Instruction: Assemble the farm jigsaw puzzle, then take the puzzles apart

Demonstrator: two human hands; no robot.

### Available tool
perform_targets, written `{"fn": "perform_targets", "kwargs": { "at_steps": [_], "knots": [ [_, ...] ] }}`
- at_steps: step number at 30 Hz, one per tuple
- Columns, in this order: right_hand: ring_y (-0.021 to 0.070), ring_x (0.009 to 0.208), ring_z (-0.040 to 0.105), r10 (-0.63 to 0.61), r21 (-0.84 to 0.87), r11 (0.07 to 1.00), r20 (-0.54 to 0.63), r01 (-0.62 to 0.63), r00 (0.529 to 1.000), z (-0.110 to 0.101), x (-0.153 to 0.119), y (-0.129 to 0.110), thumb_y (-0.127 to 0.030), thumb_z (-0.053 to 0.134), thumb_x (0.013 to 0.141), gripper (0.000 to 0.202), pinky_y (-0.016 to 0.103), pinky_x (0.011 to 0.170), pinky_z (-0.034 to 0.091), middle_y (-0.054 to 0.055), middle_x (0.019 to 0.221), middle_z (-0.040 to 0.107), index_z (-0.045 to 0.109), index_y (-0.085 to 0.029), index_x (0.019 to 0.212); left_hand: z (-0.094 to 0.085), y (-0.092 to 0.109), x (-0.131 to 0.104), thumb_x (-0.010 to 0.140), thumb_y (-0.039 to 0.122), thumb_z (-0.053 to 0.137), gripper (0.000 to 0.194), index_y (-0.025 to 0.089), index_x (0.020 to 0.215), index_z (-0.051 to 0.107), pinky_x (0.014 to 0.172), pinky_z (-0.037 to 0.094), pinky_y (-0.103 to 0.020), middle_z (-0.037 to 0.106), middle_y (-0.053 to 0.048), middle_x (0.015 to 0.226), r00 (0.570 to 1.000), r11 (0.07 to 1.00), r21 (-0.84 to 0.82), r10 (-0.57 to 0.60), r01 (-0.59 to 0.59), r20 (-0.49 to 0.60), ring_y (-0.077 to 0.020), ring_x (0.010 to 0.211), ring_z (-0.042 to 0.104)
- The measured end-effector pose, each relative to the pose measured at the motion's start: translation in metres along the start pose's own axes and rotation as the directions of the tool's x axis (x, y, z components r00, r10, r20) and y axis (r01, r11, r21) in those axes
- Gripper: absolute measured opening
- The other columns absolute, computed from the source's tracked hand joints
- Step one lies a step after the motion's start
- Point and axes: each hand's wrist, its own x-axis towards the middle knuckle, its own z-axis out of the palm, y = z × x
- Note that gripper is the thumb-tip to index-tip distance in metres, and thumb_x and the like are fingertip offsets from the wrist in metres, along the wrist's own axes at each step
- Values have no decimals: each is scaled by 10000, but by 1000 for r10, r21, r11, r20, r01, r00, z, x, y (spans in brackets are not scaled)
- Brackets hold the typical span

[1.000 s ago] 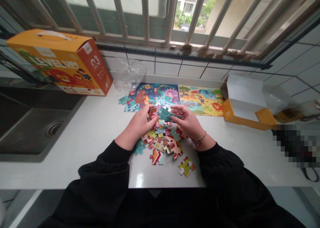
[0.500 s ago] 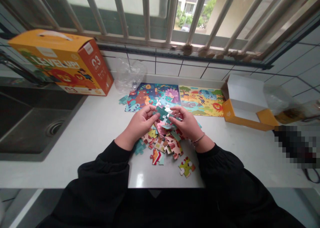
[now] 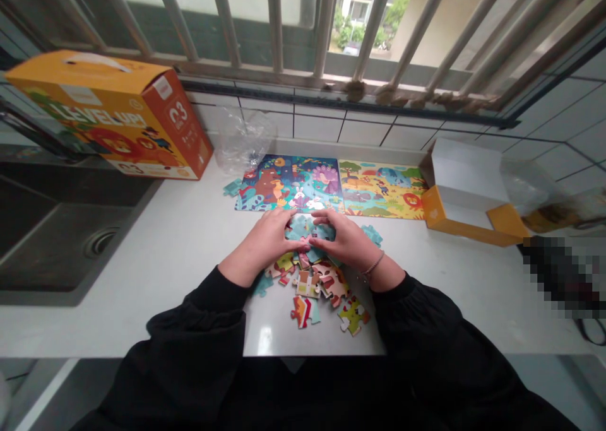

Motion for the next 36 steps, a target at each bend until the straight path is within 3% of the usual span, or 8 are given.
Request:
{"fn": "perform_targets", "kwargs": {
  "at_steps": [8,13,17,20,24,28,33,36],
  "knots": [
    [229,1069,776,-36,273,961,-31,43,999,3,0,-4,-406,815,1011,464,432,996,682,85,1244,722,667,-254,1423,-2,8,-1,795,452,985,383,228,953,717,810,521,-380,739,-23,936,996,949,-310,-78,60,-46,-267,892,692],
    [263,1081,813,28,297,955,-26,-19,999,2,-1,-4,-471,949,893,828,468,1012,687,122,1305,783,557,-260,1592,-5,16,-3,840,564,960,467,231,1041,701,774,561,-352,785,-28,960,983,745,-664,-164,70,-80,-243,869,742],
    [254,1052,842,30,340,939,64,-50,998,4,-1,-1,-428,859,961,462,458,998,693,81,1176,861,730,-260,1372,-8,25,-4,873,593,942,549,229,1151,641,817,607,-342,801,-36,1000,984,509,-859,-173,48,-48,-216,875,779],
    [245,1015,846,57,326,944,-3,-53,998,3,-1,-3,-408,795,989,236,425,953,698,73,1130,866,806,-248,1161,-10,30,-5,871,639,930,589,234,1126,587,783,612,-321,766,-4,919,982,456,-889,-185,47,-43,-185,793,757],
    [256,1050,822,86,189,981,-182,-51,980,-5,0,-10,-394,769,996,198,436,976,673,76,1135,859,811,-251,1125,-10,29,-5,915,655,876,548,241,1116,578,695,570,-289,705,21,880,977,522,-852,-203,52,-65,-154,729,703],
    [253,988,817,189,288,951,-261,-111,947,-7,1,-9,-488,768,1003,300,417,901,678,81,1113,850,772,-247,1181,-11,25,-7,946,631,837,525,245,1208,597,659,550,-308,716,15,886,987,637,-766,-159,88,-18,-173,712,697],
    [241,951,811,186,339,935,-228,-101,956,-6,1,-5,-486,748,1017,304,390,848,670,73,1074,831,744,-246,1203,-13,21,-9,995,504,795,346,239,1202,713,864,588,-413,775,-50,1044,998,928,-371,51,-31,45,-265,956,748],
    [232,927,790,63,163,986,-143,-39,988,-7,0,-6,-368,695,1041,183,390,863,650,65,1053,826,760,-247,1162,-12,19,-8,984,412,805,320,224,1235,742,1036,566,-475,773,-105,1222,988,977,-157,151,-142,42,-321,1164,722]
  ]
}}
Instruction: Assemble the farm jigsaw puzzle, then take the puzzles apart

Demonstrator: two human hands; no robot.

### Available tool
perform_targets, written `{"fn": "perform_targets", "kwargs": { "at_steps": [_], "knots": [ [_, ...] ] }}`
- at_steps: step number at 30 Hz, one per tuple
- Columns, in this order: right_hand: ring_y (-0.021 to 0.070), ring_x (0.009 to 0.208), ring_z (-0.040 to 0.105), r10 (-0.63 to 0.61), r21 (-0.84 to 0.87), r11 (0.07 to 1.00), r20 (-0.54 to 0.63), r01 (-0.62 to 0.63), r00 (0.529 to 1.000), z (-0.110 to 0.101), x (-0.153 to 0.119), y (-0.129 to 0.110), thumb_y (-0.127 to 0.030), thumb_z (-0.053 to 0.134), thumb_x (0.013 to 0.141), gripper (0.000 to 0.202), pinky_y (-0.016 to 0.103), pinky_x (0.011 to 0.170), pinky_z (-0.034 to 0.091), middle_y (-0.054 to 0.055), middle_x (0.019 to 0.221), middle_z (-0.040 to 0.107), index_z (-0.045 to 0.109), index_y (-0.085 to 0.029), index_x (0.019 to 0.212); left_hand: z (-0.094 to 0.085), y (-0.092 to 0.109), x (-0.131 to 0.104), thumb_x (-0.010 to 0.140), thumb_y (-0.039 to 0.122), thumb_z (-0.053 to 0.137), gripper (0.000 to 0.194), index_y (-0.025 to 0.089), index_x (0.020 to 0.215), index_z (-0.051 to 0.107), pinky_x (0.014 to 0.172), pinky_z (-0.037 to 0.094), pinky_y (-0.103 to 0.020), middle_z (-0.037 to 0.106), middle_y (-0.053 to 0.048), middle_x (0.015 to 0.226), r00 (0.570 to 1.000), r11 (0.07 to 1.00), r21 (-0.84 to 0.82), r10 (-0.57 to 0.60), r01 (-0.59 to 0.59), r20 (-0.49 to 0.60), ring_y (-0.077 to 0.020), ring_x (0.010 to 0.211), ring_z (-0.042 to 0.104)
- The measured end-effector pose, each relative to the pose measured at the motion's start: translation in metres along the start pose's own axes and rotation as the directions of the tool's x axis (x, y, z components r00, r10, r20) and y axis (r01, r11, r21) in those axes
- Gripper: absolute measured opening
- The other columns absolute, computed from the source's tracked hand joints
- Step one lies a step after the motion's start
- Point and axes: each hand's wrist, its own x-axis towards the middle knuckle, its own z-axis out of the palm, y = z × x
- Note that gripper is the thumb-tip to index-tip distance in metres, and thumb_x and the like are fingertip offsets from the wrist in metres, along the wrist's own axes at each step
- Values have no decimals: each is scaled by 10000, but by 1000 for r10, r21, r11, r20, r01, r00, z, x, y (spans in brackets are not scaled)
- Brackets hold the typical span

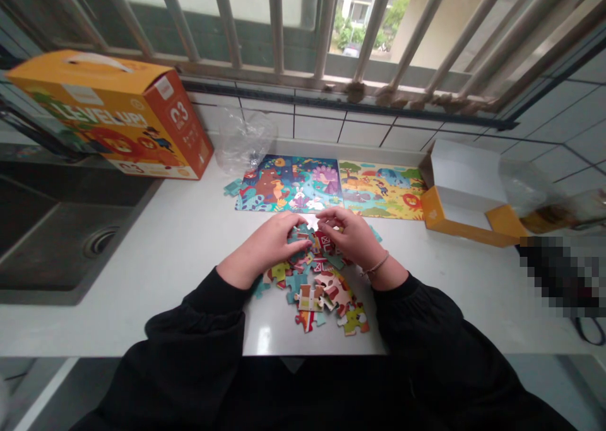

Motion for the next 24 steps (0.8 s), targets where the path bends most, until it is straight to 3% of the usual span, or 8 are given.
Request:
{"fn": "perform_targets", "kwargs": {
  "at_steps": [4,6,9,13,16,18,21,24],
  "knots": [
    [269,1037,758,-117,-268,956,16,117,993,-2,-1,-1,-291,654,1066,148,426,951,610,93,1110,816,772,-242,1141,-6,-4,-2,992,399,795,406,187,1330,716,1141,524,-512,739,-162,1333,996,984,172,-39,52,-78,-363,1286,678],
    [299,1097,738,-135,-371,920,12,129,991,-5,0,-2,-301,653,1083,146,458,1013,578,107,1131,809,769,-242,1148,-13,-7,-7,963,496,835,464,193,1295,723,1123,528,-522,737,-164,1309,992,967,232,-88,107,-91,-381,1255,677],
    [336,1154,714,-116,-497,863,-13,94,993,-15,0,-2,-346,638,1110,186,489,1067,539,135,1179,800,776,-233,1162,-20,-9,-14,783,689,953,651,228,1194,746,1037,558,-512,725,-145,1248,991,953,274,-134,131,-9,-402,1184,673],
    [390,1168,706,26,-673,723,-201,-158,979,-44,-9,6,-423,618,1120,330,525,1068,523,211,1205,783,790,-159,1219,-13,-11,-17,639,635,1059,746,239,1185,740,1033,557,-498,733,-145,1267,987,966,215,-155,143,41,-418,1208,674],
    [404,1092,729,238,-708,565,-352,-424,905,-64,-29,16,-471,597,1123,401,508,959,544,244,1129,776,794,-129,1191,-6,-11,-14,634,562,1078,695,242,1130,711,962,557,-472,750,-120,1173,986,975,170,-158,145,62,-390,1119,689],
    [392,1012,739,325,-715,515,-348,-473,879,-69,-45,22,-553,598,1116,449,487,883,546,235,1060,764,796,-151,1122,-4,-10,-12,671,573,1055,614,249,1026,671,867,539,-440,731,-86,1071,987,978,159,-149,137,68,-350,1016,678],
    [390,1029,733,287,-722,572,-269,-389,920,-63,-61,26,-649,730,1023,491,479,882,557,222,1083,751,783,-175,1140,-1,-7,-10,747,564,1013,556,260,896,572,769,478,-390,675,-35,951,990,986,113,-128,120,65,-290,902,635],
    [374,1049,729,235,-675,667,-210,-315,949,-49,-63,26,-593,886,912,534,462,893,570,194,1119,761,765,-185,1235,3,-3,-9,806,512,988,548,265,873,504,744,438,-374,628,-6,900,993,993,58,-108,104,56,-261,860,606]
  ]
}}
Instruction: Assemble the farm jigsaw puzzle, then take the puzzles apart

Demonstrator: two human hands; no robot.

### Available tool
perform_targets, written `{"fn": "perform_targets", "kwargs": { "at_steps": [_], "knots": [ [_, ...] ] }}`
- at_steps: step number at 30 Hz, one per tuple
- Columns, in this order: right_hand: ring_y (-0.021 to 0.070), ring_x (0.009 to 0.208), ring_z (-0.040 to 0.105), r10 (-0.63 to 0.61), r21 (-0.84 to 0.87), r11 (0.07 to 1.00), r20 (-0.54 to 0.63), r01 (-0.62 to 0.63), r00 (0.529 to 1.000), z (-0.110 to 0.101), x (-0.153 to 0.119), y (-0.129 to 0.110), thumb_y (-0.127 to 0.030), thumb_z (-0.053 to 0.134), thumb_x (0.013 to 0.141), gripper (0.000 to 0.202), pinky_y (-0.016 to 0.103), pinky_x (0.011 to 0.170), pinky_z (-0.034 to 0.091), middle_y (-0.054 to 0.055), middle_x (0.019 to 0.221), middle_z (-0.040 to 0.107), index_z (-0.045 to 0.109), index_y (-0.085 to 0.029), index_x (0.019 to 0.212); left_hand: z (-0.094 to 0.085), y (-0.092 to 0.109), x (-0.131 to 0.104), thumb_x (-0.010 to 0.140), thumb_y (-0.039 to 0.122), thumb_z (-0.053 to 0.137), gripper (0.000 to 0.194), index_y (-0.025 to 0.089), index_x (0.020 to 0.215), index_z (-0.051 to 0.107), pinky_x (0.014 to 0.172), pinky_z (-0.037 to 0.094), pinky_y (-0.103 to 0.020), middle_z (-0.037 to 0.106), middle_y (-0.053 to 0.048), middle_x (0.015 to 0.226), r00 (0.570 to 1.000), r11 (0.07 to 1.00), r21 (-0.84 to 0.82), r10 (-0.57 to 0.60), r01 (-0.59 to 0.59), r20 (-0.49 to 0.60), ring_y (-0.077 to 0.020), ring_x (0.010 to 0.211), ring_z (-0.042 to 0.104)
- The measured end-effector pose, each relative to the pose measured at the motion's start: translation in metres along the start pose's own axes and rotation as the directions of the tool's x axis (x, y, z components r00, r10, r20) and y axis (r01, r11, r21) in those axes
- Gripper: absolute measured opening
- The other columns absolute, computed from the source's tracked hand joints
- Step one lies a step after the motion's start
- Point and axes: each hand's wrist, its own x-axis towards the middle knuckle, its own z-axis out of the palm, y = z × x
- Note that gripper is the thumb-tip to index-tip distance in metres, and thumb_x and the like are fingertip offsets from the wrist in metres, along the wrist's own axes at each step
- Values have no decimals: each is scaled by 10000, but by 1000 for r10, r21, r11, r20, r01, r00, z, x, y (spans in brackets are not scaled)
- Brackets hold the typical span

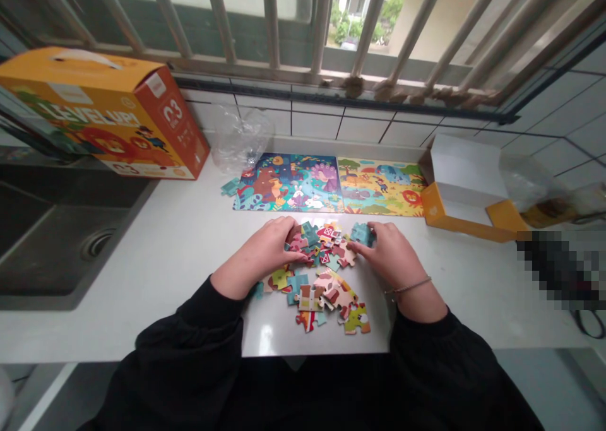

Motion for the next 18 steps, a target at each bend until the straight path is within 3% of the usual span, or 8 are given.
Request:
{"fn": "perform_targets", "kwargs": {
  "at_steps": [3,8,12,14,16,18],
  "knots": [
    [338,1010,734,-15,82,997,35,12,999,4,5,-10,-495,938,877,522,423,859,565,158,1106,781,756,-189,1260,4,5,1,850,457,957,493,263,910,508,756,437,-377,613,-6,913,1000,1000,-18,9,-9,-21,-258,862,599],
    [307,926,715,-56,81,995,69,50,996,3,11,-22,-439,807,979,232,391,781,524,121,984,771,724,-227,931,8,11,4,889,416,908,394,249,1009,572,842,493,-409,648,-35,992,997,999,-15,46,-47,-55,-277,926,624],
    [290,938,727,-124,244,963,36,112,992,5,9,-33,-424,664,1065,209,388,815,532,97,986,787,720,-249,966,12,10,4,910,492,892,405,240,1097,636,963,541,-467,698,-94,1140,994,997,29,75,-73,-76,-317,1073,655],
    [281,940,745,-118,347,932,27,102,993,7,7,-41,-445,604,1097,228,388,838,547,80,995,804,716,-261,1021,16,7,2,844,565,948,601,240,1264,668,1098,528,-531,696,-155,1372,996,996,52,77,-75,-52,-378,1289,641],
    [287,959,765,-103,409,909,34,80,994,8,6,-47,-471,573,1112,247,398,860,564,81,1021,815,705,-263,1084,21,5,1,718,608,1030,954,261,1501,610,1246,437,-612,567,-206,1653,998,994,89,58,-57,-10,-451,1535,513],
    [301,1014,784,-91,449,892,48,60,995,10,5,-53,-486,568,1115,267,418,898,582,98,1095,824,692,-257,1172,27,3,-1,640,615,1071,1210,283,1656,505,1316,345,-667,414,-229,1802,999,991,132,24,-27,30,-490,1663,373]
  ]
}}
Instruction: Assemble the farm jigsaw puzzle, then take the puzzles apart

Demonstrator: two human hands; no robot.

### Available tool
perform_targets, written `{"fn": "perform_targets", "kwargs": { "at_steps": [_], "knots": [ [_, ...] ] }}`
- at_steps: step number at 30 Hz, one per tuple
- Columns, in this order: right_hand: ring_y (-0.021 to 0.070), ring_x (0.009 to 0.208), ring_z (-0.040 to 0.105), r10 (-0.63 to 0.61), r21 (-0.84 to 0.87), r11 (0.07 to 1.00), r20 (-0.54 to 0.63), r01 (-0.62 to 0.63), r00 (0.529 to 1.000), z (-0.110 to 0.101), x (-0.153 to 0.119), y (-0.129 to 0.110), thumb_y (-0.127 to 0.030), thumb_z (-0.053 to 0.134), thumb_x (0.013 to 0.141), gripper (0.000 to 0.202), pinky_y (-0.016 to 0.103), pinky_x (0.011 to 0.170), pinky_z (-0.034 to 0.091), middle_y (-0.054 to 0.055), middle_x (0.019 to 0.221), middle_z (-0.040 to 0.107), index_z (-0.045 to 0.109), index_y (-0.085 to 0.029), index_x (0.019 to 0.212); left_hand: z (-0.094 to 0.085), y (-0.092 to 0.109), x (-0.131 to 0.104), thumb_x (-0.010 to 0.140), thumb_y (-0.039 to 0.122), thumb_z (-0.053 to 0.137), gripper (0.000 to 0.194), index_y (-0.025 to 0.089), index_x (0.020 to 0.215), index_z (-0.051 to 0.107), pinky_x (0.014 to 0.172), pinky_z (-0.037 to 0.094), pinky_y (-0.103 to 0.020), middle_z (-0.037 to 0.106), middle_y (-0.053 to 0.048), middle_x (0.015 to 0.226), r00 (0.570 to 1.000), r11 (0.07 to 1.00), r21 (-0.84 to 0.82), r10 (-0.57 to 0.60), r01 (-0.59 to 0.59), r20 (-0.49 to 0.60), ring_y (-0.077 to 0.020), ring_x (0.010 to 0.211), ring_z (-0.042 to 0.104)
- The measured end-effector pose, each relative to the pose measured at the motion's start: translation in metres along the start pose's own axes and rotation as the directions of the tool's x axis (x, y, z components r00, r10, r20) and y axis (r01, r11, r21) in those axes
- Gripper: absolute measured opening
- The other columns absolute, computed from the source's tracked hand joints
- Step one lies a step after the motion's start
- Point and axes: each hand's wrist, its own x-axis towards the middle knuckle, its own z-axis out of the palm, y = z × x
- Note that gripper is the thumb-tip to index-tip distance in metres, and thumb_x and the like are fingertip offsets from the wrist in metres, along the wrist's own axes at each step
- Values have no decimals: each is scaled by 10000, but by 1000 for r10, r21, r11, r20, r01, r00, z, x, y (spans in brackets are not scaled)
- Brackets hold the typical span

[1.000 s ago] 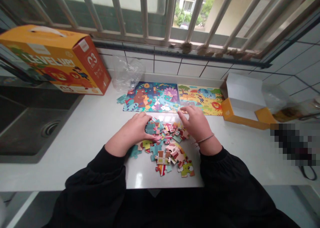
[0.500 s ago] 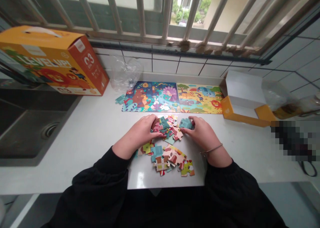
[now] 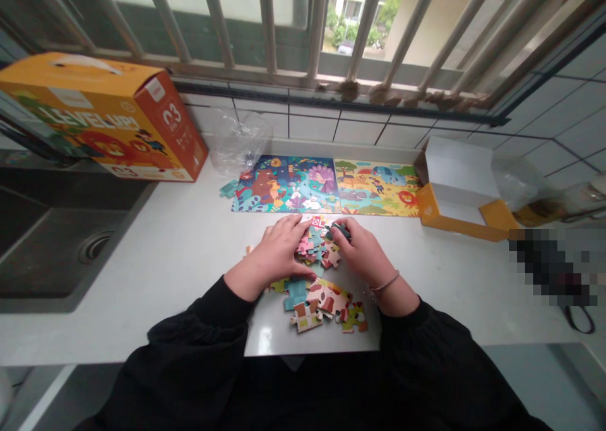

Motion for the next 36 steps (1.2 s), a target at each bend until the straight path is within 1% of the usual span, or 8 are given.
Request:
{"fn": "perform_targets", "kwargs": {
  "at_steps": [8,13,17,21,25,29,32,36],
  "knots": [
    [332,1218,785,68,119,991,4,-68,998,17,14,-1,-483,700,1053,407,489,1043,612,157,1357,803,659,-234,1372,7,1,3,694,571,1061,1168,315,1683,496,1293,378,-649,488,-204,1760,999,999,10,31,-31,7,-461,1639,429],
    [312,1141,777,86,69,994,-51,-82,995,16,31,6,-420,676,1036,331,479,1032,598,141,1262,826,748,-211,1281,1,-3,7,720,486,1069,1039,237,1596,569,1238,469,-580,631,-207,1590,996,995,-21,92,-93,-20,-434,1484,579],
    [262,984,737,153,222,965,-44,-140,987,14,35,7,-506,702,992,406,403,899,589,98,1104,819,804,-194,1230,-2,-6,7,769,429,1045,888,196,1511,617,1189,521,-565,699,-202,1479,986,986,-41,156,-159,-54,-411,1377,650],
    [175,775,623,270,598,747,129,-292,954,12,33,1,-609,865,844,564,281,606,455,46,977,753,797,-199,1225,-3,-6,6,825,315,986,784,204,1510,621,1157,555,-568,725,-179,1447,979,980,-71,182,-188,-88,-392,1342,678],
    [127,717,565,261,775,516,265,-366,928,10,31,-3,-586,1000,706,659,250,566,392,17,956,708,776,-210,1198,-3,-6,6,840,157,889,704,194,1495,635,1138,574,-550,747,-163,1391,976,980,-69,179,-188,-127,-369,1302,704],
    [158,776,623,236,617,738,145,-274,961,11,29,-1,-581,958,757,600,290,654,493,36,1038,746,757,-213,1187,-2,-8,6,851,283,946,660,219,1444,662,1134,580,-557,738,-153,1370,976,979,-72,179,-188,-126,-371,1296,698],
    [246,1009,727,84,343,933,72,-104,994,12,28,1,-521,901,823,431,392,903,581,65,1127,798,760,-226,1104,1,-10,5,799,430,1024,774,233,1452,656,1203,543,-587,669,-181,1485,972,978,-67,190,-200,-137,-399,1408,639],
    [285,1115,766,-13,236,972,103,-11,995,15,24,-2,-470,859,882,401,438,986,583,79,1201,816,719,-241,1179,6,-9,5,736,476,1067,910,239,1499,631,1285,477,-604,576,-212,1620,975,982,-42,178,-185,-132,-430,1525,550]
  ]
}}
